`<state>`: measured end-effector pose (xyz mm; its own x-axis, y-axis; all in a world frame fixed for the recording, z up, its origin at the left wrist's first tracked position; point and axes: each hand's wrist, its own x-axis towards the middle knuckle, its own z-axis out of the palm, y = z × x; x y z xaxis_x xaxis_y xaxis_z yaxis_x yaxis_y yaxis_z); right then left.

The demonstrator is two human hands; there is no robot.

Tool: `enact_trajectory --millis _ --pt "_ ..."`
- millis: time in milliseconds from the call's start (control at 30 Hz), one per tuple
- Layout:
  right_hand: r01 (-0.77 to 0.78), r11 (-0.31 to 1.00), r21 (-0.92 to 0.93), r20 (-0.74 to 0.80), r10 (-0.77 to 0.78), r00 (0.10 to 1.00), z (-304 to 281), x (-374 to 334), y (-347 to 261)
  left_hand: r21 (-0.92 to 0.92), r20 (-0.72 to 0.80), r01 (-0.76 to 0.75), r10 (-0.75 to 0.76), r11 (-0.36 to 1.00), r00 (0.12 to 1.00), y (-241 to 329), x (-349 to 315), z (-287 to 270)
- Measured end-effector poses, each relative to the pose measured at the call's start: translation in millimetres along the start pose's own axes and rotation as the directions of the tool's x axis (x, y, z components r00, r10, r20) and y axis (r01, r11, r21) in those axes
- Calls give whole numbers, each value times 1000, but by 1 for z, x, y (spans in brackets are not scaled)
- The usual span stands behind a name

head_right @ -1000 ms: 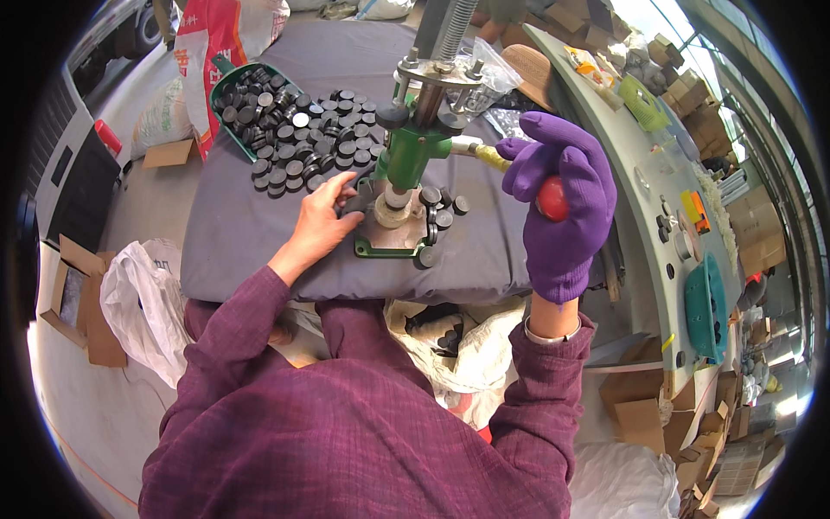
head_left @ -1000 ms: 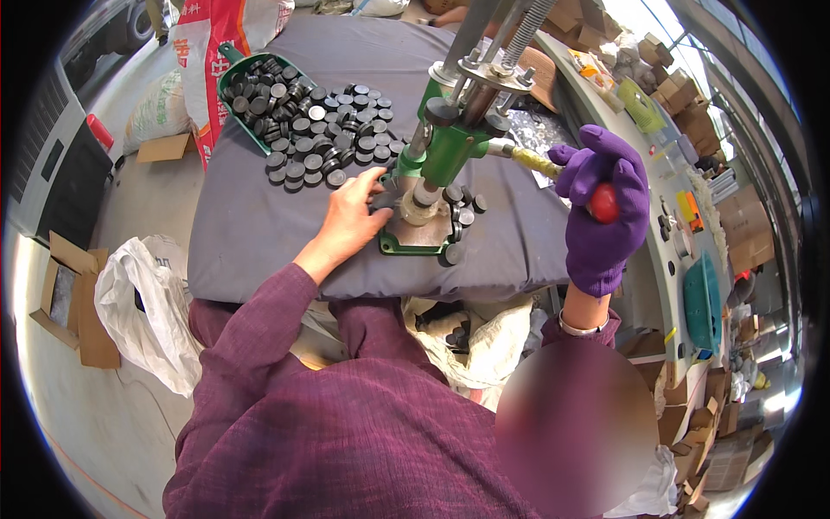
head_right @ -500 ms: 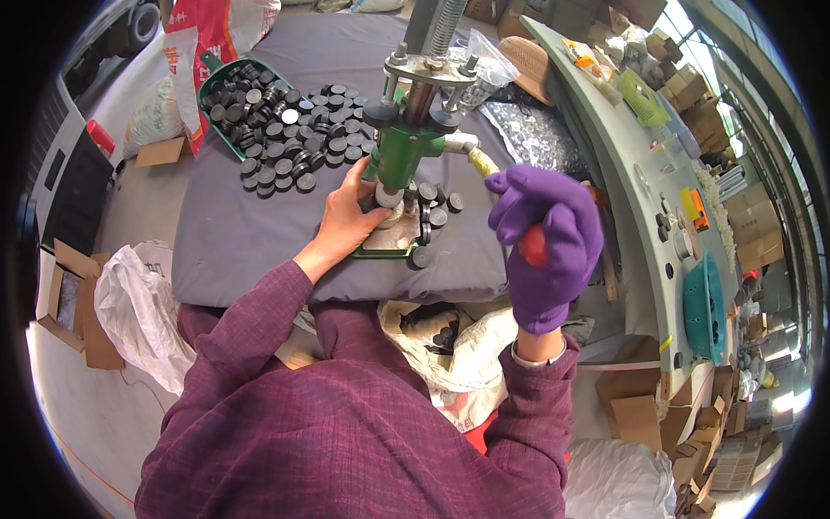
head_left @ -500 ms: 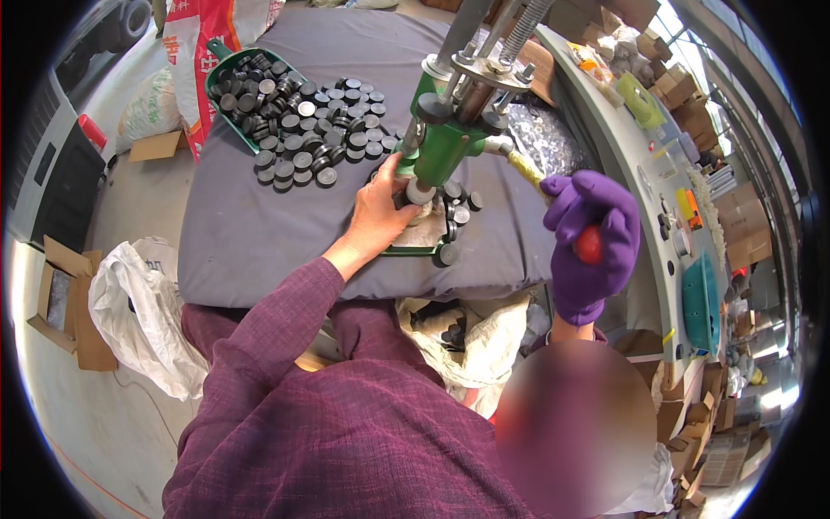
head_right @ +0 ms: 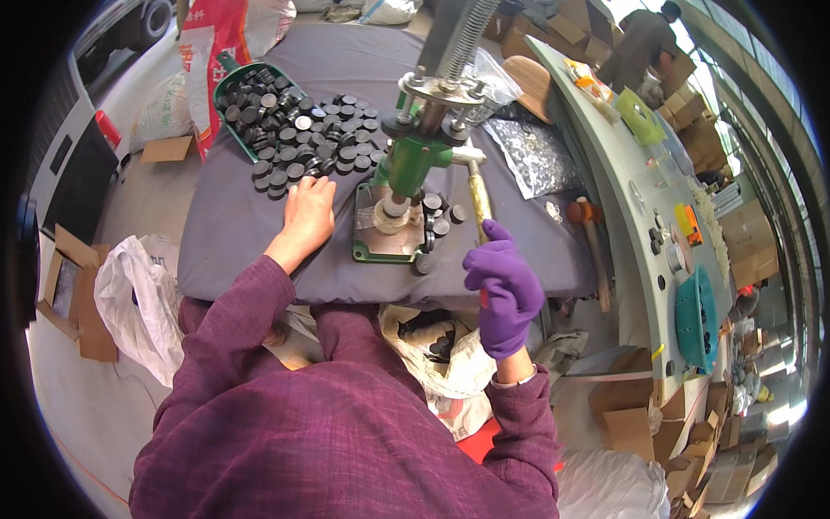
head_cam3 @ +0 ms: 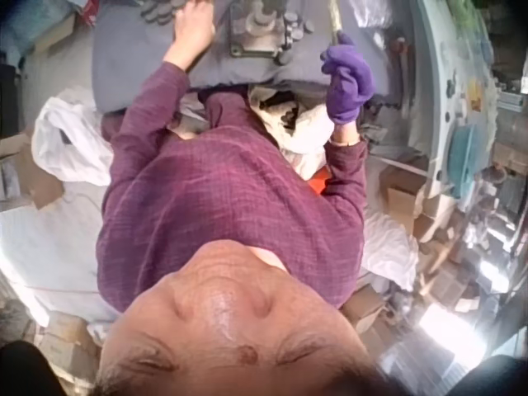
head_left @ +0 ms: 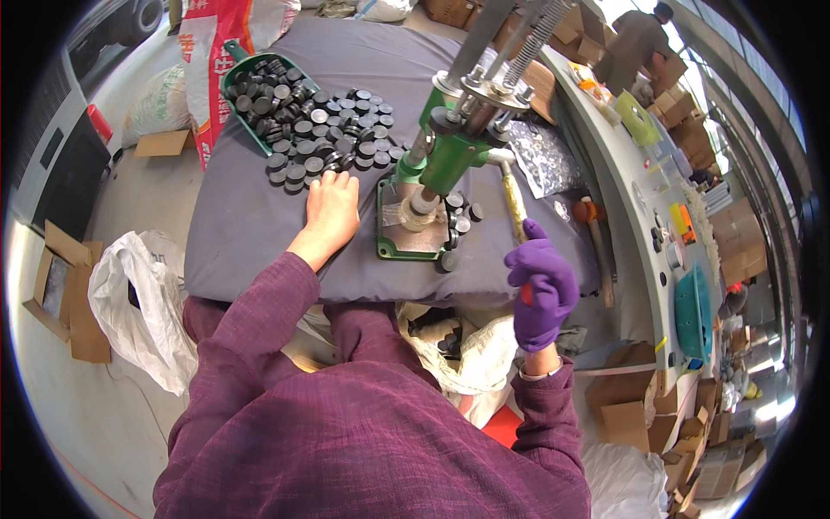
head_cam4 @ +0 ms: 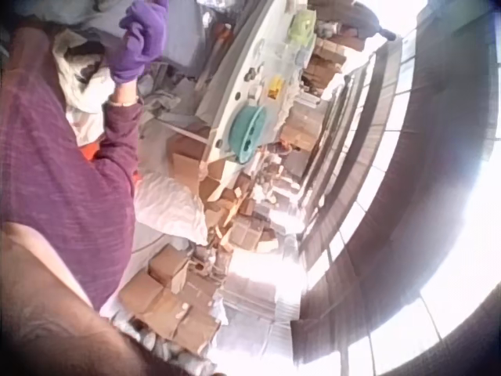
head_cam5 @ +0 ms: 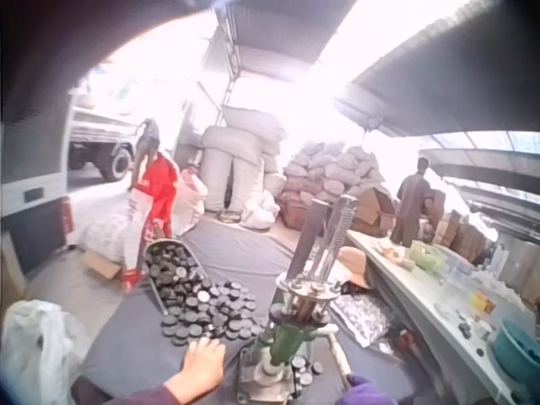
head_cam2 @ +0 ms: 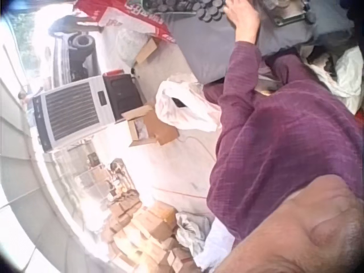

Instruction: The person places round pads one by one into a manual press machine, pulls down the lever to press them, and sets the pressed pads aside on the table.

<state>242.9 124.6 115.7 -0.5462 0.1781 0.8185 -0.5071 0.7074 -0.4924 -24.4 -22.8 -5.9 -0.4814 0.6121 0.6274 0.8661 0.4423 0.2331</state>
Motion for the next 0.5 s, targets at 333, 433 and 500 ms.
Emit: enact_trajectory --millis 333,433,500 --pt "-192 969 157 -116 211 971 -9 78 -29 -110 -91 75 -85 991 992 -22 -28 -10" --pt "-130 966 222 -79 151 985 -15 88 -18 -88 10 95 -95 992 995 -20 -23 -11" --pt "-137 969 207 -84 157 984 -15 90 -19 -90 12 95 -94 991 995 -21 -20 -9"
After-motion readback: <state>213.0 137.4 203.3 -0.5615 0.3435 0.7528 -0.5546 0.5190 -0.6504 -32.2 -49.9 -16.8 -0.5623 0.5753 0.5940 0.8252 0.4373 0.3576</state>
